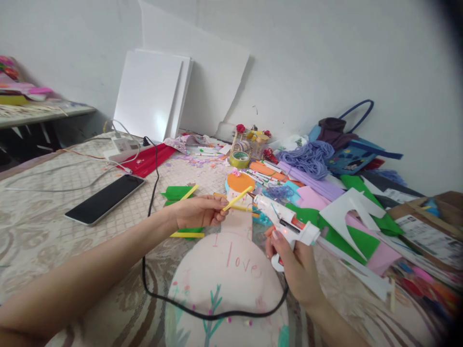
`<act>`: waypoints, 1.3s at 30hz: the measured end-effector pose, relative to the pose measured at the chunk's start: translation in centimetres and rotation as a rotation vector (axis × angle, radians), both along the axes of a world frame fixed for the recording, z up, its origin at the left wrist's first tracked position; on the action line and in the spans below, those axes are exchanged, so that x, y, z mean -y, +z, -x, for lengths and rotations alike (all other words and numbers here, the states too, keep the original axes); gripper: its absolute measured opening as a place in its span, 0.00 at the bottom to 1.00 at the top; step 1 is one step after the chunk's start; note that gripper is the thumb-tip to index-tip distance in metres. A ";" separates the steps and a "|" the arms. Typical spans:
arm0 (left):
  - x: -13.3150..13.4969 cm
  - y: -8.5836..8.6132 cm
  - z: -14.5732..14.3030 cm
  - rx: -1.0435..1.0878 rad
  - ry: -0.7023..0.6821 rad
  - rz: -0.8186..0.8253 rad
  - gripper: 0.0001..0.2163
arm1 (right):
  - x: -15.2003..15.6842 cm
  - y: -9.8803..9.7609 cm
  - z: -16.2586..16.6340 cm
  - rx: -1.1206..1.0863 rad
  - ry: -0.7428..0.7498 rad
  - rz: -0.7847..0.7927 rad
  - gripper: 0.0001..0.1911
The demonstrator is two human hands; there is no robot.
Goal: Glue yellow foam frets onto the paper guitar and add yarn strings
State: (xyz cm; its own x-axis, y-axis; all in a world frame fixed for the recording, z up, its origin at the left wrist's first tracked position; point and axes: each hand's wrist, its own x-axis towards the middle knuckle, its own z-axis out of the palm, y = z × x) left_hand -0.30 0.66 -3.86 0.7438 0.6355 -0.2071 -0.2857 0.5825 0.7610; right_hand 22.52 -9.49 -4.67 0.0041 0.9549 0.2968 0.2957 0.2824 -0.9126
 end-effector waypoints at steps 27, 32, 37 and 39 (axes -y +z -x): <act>-0.2 -0.2 0.2 -0.640 0.163 -1.098 0.07 | 0.1 0.6 -0.1 -0.477 0.059 0.165 0.19; -0.4 -0.1 0.4 -0.708 0.181 -1.167 0.06 | 0.0 0.3 -0.3 -0.545 0.080 0.158 0.16; -0.6 -0.2 0.5 -0.728 0.199 -1.156 0.06 | 0.0 0.0 -0.4 -0.580 0.132 0.176 0.17; -0.5 0.0 0.5 -0.730 0.225 -1.161 0.05 | 0.0 -0.1 -0.4 -0.575 0.133 0.180 0.18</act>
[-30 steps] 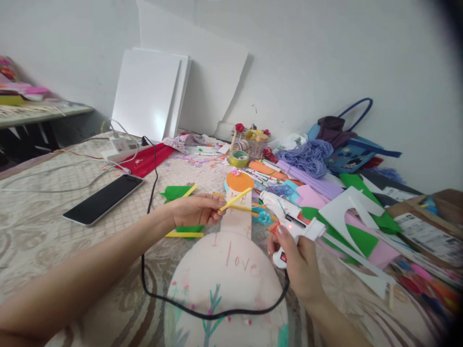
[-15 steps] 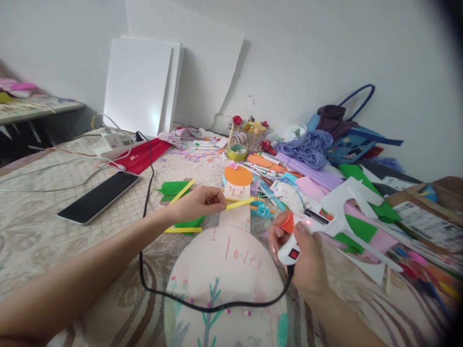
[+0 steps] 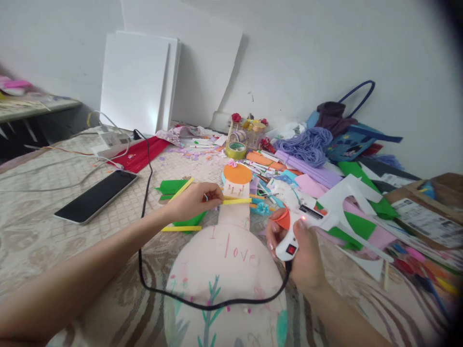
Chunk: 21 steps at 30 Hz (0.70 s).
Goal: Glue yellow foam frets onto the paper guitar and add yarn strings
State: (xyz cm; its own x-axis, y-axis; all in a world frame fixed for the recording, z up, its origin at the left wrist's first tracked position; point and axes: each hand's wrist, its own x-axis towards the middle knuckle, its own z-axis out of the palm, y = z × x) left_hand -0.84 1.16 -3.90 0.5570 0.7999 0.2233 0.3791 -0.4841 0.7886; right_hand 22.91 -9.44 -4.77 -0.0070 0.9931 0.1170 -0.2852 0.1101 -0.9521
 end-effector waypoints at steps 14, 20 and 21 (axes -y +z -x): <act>-0.8 0.2 0.7 0.250 0.056 0.436 0.14 | -0.4 -0.7 0.1 0.164 -0.115 0.095 0.21; -0.8 -0.1 0.5 0.268 0.027 0.480 0.15 | -0.3 -0.6 0.0 0.176 -0.093 0.101 0.22; -0.8 -0.1 0.5 0.266 0.021 0.484 0.15 | -0.3 -0.6 0.0 0.177 -0.093 0.098 0.21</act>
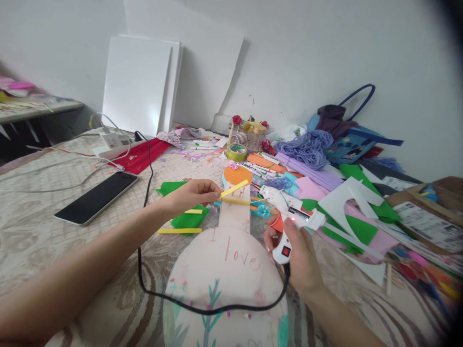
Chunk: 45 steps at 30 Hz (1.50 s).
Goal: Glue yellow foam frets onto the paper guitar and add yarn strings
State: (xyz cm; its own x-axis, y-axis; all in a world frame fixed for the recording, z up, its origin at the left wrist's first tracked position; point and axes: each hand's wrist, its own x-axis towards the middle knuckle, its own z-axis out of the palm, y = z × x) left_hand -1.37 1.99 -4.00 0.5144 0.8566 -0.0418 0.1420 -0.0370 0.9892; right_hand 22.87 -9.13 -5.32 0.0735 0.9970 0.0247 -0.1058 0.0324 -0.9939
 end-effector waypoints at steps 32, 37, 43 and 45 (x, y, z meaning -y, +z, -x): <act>0.7 0.7 -0.6 0.237 -0.048 0.352 0.17 | 0.0 -0.1 0.2 -0.025 -0.014 -0.004 0.22; 0.7 0.2 -0.8 -0.031 -0.061 -0.047 0.10 | 0.2 0.5 0.1 -0.165 -0.059 -0.080 0.21; 1.8 -0.2 -1.6 -0.352 -0.033 -0.576 0.05 | 0.3 0.8 0.1 -0.195 -0.038 -0.095 0.21; 2.0 -0.3 -1.7 -0.403 -0.009 -0.656 0.05 | 0.3 0.7 0.1 -0.196 -0.026 -0.088 0.21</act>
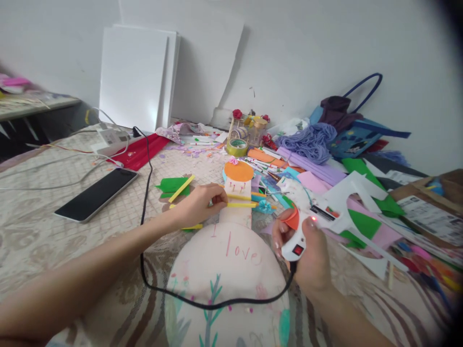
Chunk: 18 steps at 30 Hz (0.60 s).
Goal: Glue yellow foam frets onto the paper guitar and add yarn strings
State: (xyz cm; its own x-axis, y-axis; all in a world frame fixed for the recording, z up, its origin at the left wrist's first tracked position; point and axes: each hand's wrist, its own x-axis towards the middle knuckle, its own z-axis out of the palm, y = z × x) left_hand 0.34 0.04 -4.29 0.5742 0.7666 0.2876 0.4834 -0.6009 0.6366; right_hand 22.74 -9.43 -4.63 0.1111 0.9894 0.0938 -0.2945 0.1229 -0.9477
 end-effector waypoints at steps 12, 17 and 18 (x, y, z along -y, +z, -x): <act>-0.2 -0.2 0.1 -0.050 -0.036 -0.079 0.05 | 0.1 -0.2 -0.1 0.061 0.026 0.026 0.19; -0.1 -0.2 0.1 -0.048 -0.039 -0.071 0.06 | 0.1 -0.4 -0.3 0.088 0.037 0.022 0.20; -0.1 -0.2 0.1 -0.049 -0.036 -0.068 0.06 | 0.1 -0.4 -0.3 0.086 0.037 0.029 0.20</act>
State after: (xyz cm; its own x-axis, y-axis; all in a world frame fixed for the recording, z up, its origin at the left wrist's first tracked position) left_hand 0.26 0.09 -4.48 0.6157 0.7246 0.3096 0.4898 -0.6598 0.5699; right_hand 23.03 -9.54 -5.00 0.0671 0.9951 0.0731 -0.2154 0.0860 -0.9727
